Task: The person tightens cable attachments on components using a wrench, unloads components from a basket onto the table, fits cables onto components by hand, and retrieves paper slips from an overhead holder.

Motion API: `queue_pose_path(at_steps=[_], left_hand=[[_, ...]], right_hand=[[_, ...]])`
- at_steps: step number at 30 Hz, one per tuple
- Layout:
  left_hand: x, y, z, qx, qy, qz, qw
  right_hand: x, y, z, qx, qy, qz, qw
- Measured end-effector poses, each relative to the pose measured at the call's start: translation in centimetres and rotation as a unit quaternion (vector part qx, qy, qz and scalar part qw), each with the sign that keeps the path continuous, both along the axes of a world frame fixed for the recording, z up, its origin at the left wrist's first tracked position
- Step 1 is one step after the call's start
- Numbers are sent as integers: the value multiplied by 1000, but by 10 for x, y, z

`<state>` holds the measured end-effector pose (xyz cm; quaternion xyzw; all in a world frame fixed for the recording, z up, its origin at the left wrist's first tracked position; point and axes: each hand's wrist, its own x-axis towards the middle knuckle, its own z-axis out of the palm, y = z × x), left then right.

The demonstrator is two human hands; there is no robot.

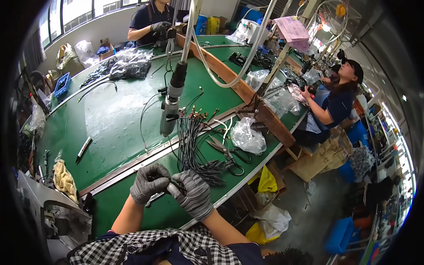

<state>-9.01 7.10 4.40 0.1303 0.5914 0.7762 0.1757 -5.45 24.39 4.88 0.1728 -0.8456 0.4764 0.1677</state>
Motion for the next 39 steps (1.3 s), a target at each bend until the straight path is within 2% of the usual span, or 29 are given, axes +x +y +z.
queue_pose_path(at_steps=[3, 6, 9, 11, 14, 16, 18, 21, 24, 30, 33, 36, 39], left_hand=[[-4, -1, -3, 57, -74, 48, 994], [-5, -2, -4, 27, -48, 18, 998], [-5, 0, -8, 8, -25, 13, 1000], [-4, 2, -10, 3, -4, 40, 999], [-4, 1, -8, -13, 33, 11, 999], [-3, 0, -7, -21, 50, -3, 999], [-3, -1, -4, -4, 12, 38, 999], [-7, -7, -3, 0, -23, 50, 999], [-9, -11, -2, -8, -53, 36, 998], [-7, -3, -4, -22, 13, 28, 999], [-7, -1, -8, -5, 29, 20, 999], [-6, -3, -8, 21, 20, -1, 1000], [-6, -3, 1, 40, -50, 20, 998]], right_hand=[[-2, 0, 8, 32, 18, -6, 999], [-2, -1, 6, 38, 25, 5, 999], [-6, -1, -4, -92, -105, 0, 990], [-4, -2, -6, -107, -117, 0, 987], [-3, -3, -8, -137, -140, 2, 981], [-4, -4, -10, -100, -96, -9, 990], [-4, -7, -10, -81, -75, -16, 994], [-6, -15, 1, 2, 67, -41, 997], [-6, -13, -4, -26, 17, -26, 999], [-7, -7, -12, -18, -19, -18, 1000], [-4, -6, -14, -75, -50, 3, 996], [-4, -7, -16, -36, -17, -9, 999], [-6, -11, -9, 1, 19, -19, 1000]])
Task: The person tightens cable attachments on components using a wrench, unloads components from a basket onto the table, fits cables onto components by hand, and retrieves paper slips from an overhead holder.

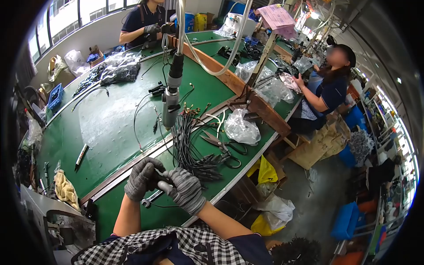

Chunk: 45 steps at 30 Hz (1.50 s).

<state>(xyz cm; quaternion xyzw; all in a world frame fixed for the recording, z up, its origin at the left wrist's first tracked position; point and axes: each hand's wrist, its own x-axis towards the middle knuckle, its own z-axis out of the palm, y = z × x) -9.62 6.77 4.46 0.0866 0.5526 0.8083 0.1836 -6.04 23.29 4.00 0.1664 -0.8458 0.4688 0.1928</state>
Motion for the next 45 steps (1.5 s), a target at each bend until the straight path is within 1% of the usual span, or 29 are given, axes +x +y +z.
queue_pose_path(at_steps=[3, 7, 8, 10, 11, 13, 14, 15, 18, 19, 20, 22, 23, 24, 26, 27, 29, 30, 31, 32, 33, 34, 37, 39, 40, 41, 42, 43, 45], left_hand=[[-1, -1, -2, -43, 23, -18, 999], [0, -2, -6, -81, 70, -41, 993], [0, -2, -7, -88, 88, -47, 991], [1, 0, -8, -81, 63, -48, 994], [2, 1, -8, -74, 39, -50, 995], [1, -1, -10, -66, 14, -45, 997], [-2, -2, -12, -73, 22, -39, 996], [-5, -4, -15, -80, 28, -34, 996], [-4, -6, -14, -89, 41, -34, 995], [-4, -6, -13, -89, 49, -38, 994], [-3, -7, -10, -89, 58, -43, 993], [3, -8, 3, -84, 27, -60, 994], [7, -9, 11, -80, -2, -78, 994], [9, -10, 16, -76, -31, -96, 992], [9, -12, 21, -101, -23, -111, 988], [8, -12, 22, -125, -15, -125, 984], [5, -11, 17, -144, -4, -139, 980], [1, -12, 10, -161, 17, -104, 981], [-2, -13, 2, -180, 38, -69, 980], [-5, -13, -3, -200, 61, -36, 977], [-5, -13, -5, -200, 62, -38, 977], [-5, -13, -6, -201, 81, -32, 976], [-4, -13, -7, -203, 117, -19, 972], [-1, -16, 1, -220, 145, -62, 963], [1, -18, 7, -228, 158, -84, 957], [3, -19, 13, -228, 157, -84, 957], [5, -19, 22, -233, 124, -113, 958], [6, -20, 30, -238, 90, -143, 956], [6, -19, 31, -242, 56, -173, 953]], right_hand=[[-1, -2, 7, 37, 36, -5, 999], [-5, 5, -2, 43, -11, 37, 998], [-6, 9, -5, -40, -109, 78, 990], [-7, 13, -8, -202, -300, 158, 919], [-7, 11, -8, -200, -302, 161, 918], [-6, 3, -6, -98, -151, 93, 979], [-5, 0, -5, -47, -73, 57, 995], [-5, -1, -3, -47, -74, 60, 994], [-6, 3, 7, 163, -10, 49, 985], [-8, 5, 7, 162, -11, 50, 985], [-10, 6, 8, 100, -96, 86, 987], [-12, 8, 7, -25, -263, 154, 952], [-13, 10, 2, -23, -263, 153, 952], [-14, 12, -8, -127, -324, 210, 913], [-16, 10, -11, -327, -426, 309, 785], [-14, 10, -12, -325, -426, 307, 787], [-10, 8, -9, -228, -373, 220, 872], [-8, 7, -5, -178, -343, 175, 906], [-8, 6, -3, -177, -343, 173, 906], [-9, 5, 0, -54, -239, 150, 958], [-10, 5, 2, 71, -128, 121, 982], [-11, 5, 4, 195, -14, 88, 977], [-17, 8, -1, 184, -9, 108, 977], [-20, 8, -6, 179, -5, 124, 976], [-16, 7, -11, 67, -84, 159, 981], [-12, 6, -15, -47, -162, 191, 967], [-9, 5, -18, -160, -237, 217, 933], [-8, 5, -19, -160, -237, 217, 933], [-5, 5, -21, -228, -326, 234, 887]])
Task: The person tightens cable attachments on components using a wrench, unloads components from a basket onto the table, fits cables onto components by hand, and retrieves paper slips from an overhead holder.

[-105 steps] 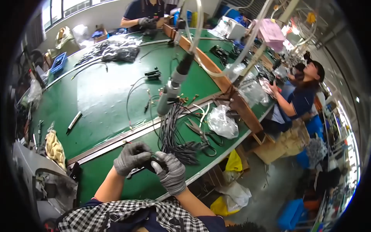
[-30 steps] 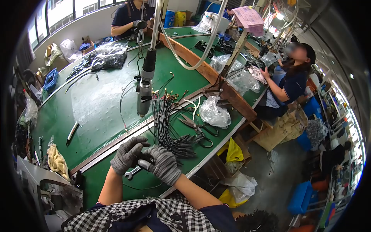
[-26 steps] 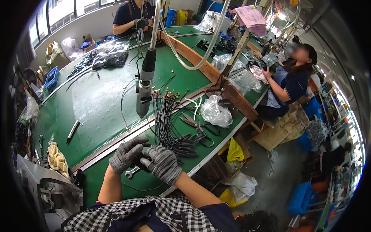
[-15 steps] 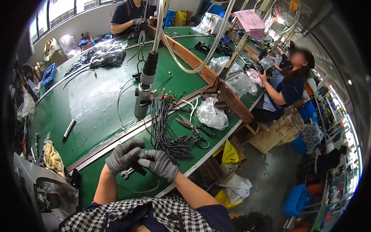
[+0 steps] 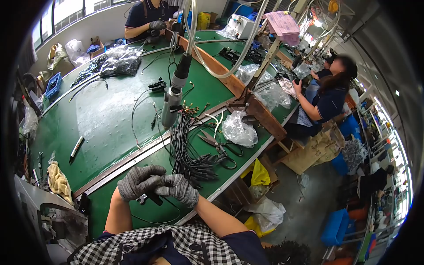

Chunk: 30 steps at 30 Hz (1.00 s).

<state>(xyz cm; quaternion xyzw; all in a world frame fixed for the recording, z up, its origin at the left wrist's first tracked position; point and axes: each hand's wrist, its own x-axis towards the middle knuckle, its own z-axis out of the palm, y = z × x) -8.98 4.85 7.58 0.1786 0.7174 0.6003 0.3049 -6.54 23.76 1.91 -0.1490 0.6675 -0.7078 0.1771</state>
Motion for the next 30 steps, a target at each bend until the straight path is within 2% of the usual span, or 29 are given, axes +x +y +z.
queue_pose_path(at_steps=[1, 2, 3, 4, 5, 6, 9, 12, 15, 18, 20, 21, 22, 23, 25, 26, 27, 29, 30], left_hand=[[-1, 1, -4, 12, 11, 20, 1000], [-2, 2, -9, 24, 22, 41, 999], [-3, 3, -14, 36, 33, 60, 997], [-4, 4, -18, 36, 33, 59, 997], [-4, 4, -21, 40, 48, 84, 995], [-4, 5, -23, 44, 63, 108, 991], [1, 6, -19, 46, 82, 131, 987], [5, 7, -12, 49, 91, 137, 985], [2, 6, -11, 130, 106, 141, 976], [-6, -4, -14, 126, 119, 158, 972], [-8, -11, -13, 123, 126, 169, 970], [-7, -15, -9, 176, 71, 187, 964], [-5, -20, -4, 227, 15, 204, 952], [-4, -23, -3, 277, -42, 219, 934], [-6, -32, -7, 275, -47, 201, 939], [-8, -35, -10, 274, -52, 181, 943], [-9, -37, -12, 272, -57, 161, 947], [-11, -38, -18, 243, -43, 155, 957], [-11, -38, -20, 213, -29, 150, 965]], right_hand=[[0, -1, 2, -28, -53, 12, 998], [-1, -2, 3, -28, -53, 12, 998], [-3, -2, 5, 71, 65, -23, 995], [-6, -3, 10, 168, 180, -57, 968], [-9, -4, 12, 260, 292, -90, 916], [-12, -4, 13, 260, 292, -92, 916], [-18, -4, 12, 322, 424, -104, 840], [-21, -3, 14, 272, 426, -110, 856], [-20, -5, 14, 237, 426, -129, 863], [-15, -5, 12, 220, 425, -165, 862], [-7, 0, 7, 199, 330, -183, 905], [-5, 3, 5, 186, 281, -191, 922], [-6, 9, 3, 185, 280, -190, 922], [-8, 19, 0, 179, 215, -138, 950], [-12, 36, -5, 163, 79, -32, 983], [-13, 41, -4, 164, 80, -32, 983], [-15, 46, -4, 234, 142, -27, 961], [-20, 53, -2, 367, 263, -15, 892], [-20, 54, 2, 367, 264, -15, 892]])
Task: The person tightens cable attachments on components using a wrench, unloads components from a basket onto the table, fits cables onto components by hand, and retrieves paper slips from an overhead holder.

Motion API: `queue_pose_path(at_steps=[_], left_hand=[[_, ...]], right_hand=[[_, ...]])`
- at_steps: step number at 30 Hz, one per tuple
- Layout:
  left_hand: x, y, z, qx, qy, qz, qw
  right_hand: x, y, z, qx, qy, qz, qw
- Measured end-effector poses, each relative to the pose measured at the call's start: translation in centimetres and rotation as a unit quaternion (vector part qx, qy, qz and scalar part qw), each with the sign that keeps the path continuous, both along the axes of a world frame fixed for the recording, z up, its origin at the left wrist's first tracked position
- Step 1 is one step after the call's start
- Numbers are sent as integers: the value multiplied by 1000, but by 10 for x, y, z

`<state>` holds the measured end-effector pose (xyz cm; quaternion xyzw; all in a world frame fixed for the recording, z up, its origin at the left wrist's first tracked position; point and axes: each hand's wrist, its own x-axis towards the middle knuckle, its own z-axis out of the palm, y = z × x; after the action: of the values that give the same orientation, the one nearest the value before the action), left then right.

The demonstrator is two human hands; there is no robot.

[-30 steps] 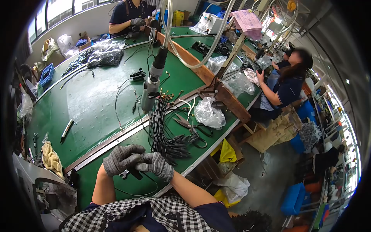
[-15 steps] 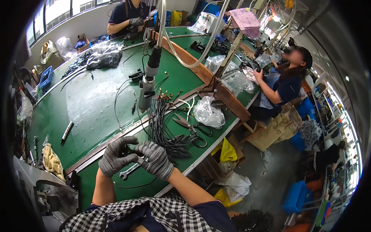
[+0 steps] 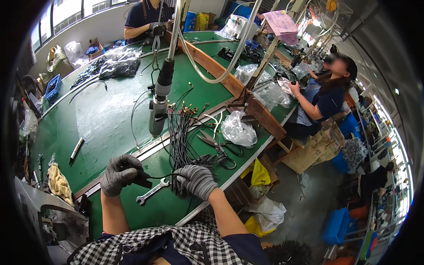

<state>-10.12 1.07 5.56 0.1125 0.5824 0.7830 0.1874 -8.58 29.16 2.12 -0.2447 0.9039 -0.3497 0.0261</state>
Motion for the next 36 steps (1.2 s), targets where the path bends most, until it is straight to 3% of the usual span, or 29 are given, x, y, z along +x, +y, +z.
queue_pose_path(at_steps=[4, 7, 18, 27, 32, 35, 36], left_hand=[[3, 11, 7, 0, 7, 35, 999], [7, 24, 10, -3, 14, 58, 998], [8, 26, 4, -69, 71, -8, 995], [17, 27, 14, -84, 78, 8, 993], [24, 38, 27, -79, 129, 9, 988], [23, 41, 22, -89, 177, -16, 980], [21, 38, 17, -114, 209, -24, 971]], right_hand=[[7, -11, 32, -40, 100, 0, 994], [12, -42, 49, -137, 188, -29, 972], [10, -74, 46, -75, 236, -59, 967], [18, -72, 41, -95, 207, -84, 970], [16, -73, 28, -47, 224, -99, 968], [12, -65, 24, -262, 167, -2, 950], [15, -60, 23, -255, 169, -19, 952]])
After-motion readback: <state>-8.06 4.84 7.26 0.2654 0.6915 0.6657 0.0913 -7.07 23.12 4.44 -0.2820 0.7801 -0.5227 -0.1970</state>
